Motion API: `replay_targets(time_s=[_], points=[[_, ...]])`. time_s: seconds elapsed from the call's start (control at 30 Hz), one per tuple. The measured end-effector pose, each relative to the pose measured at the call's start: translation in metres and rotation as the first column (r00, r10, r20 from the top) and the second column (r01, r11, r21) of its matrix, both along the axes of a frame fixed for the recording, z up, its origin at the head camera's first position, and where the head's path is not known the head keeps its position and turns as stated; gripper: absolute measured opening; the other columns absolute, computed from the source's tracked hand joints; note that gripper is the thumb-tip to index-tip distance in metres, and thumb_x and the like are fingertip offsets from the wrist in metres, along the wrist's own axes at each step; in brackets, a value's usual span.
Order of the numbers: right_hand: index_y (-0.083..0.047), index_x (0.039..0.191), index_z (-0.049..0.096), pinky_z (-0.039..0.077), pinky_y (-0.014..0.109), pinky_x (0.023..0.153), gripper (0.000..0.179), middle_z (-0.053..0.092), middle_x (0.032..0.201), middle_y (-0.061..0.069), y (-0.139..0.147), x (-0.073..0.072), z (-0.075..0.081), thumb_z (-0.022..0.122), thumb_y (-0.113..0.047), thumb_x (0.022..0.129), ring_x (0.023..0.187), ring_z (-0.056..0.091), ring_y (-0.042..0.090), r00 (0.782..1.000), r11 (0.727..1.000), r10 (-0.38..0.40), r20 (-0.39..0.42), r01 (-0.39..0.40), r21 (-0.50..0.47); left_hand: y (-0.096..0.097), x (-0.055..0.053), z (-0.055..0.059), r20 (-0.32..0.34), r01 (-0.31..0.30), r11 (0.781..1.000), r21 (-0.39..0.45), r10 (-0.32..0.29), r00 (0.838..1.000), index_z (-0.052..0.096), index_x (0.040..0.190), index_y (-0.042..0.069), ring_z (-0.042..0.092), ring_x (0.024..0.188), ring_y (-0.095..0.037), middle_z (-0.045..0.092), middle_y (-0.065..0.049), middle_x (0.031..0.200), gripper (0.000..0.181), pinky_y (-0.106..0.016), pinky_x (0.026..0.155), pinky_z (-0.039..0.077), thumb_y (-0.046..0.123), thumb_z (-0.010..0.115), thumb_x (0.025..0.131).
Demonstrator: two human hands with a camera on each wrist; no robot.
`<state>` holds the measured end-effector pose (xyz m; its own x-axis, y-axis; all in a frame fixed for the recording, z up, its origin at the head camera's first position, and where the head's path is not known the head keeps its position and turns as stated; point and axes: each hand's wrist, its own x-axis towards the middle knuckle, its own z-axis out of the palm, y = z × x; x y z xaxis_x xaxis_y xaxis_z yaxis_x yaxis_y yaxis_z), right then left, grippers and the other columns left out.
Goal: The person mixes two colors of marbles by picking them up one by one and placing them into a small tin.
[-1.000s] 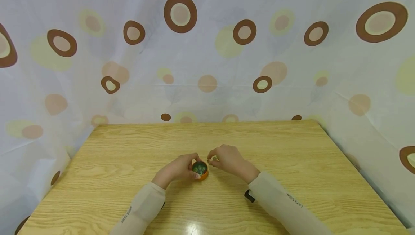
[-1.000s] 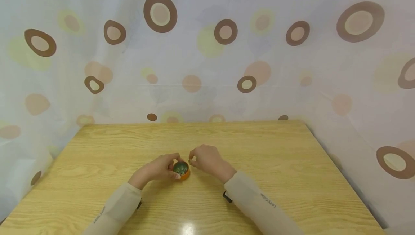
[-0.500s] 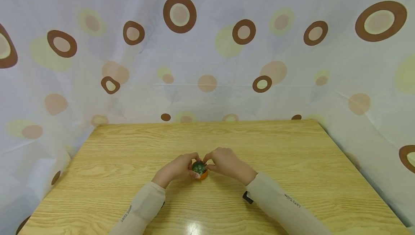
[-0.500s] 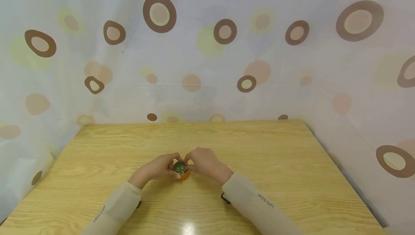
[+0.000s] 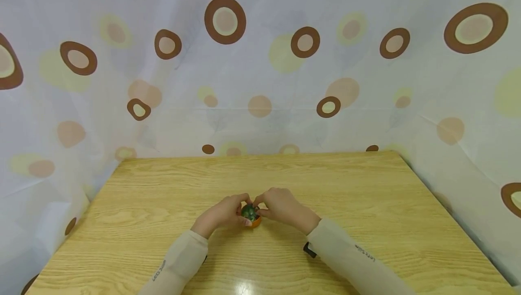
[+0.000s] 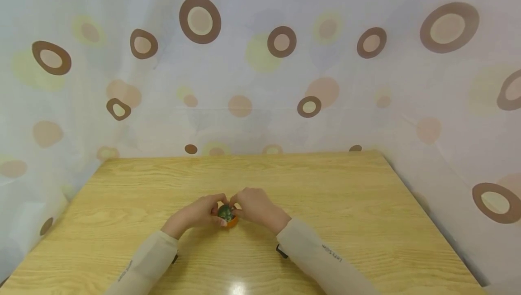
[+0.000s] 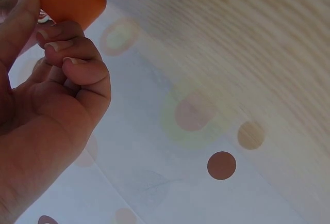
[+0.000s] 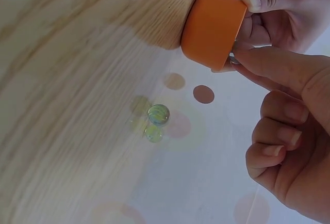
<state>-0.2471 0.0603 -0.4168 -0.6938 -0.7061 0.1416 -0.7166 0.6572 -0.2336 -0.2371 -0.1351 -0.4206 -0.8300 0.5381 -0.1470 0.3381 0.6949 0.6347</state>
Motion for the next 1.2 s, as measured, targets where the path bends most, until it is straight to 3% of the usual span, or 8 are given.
replay_targets(time_s=[0.83, 1.2], points=[[-0.011, 0.100, 0.075, 0.044, 0.023, 0.055, 0.016, 0.071, 0.084, 0.001, -0.009, -0.003, -0.004, 0.074, -0.017, 0.086, 0.057, 0.051, 0.006, 1.000, 1.000, 0.004, 0.030, -0.004, -0.002, -0.001, -0.002, -0.003, 0.000, 0.011, 1.000, 0.020, -0.011, 1.000, 0.055, 0.109, 0.009, 0.037, 0.055, -0.013, 0.045, -0.001, 0.064, 0.033, -0.026, 0.052, 0.031, 0.016, 0.076, 0.084], [-0.014, 0.106, 0.075, 0.047, 0.023, 0.056, 0.019, 0.073, 0.093, 0.002, -0.001, -0.001, 0.008, 0.073, -0.020, 0.088, 0.062, 0.059, 0.009, 1.000, 1.000, -0.009, 0.004, 0.010, -0.002, 0.000, 0.000, 0.000, 0.012, -0.006, 1.000, -0.001, 0.006, 1.000, 0.055, 0.113, 0.006, 0.042, 0.061, -0.015, 0.049, -0.003, 0.072, 0.037, -0.027, 0.057, 0.036, 0.016, 0.076, 0.084]])
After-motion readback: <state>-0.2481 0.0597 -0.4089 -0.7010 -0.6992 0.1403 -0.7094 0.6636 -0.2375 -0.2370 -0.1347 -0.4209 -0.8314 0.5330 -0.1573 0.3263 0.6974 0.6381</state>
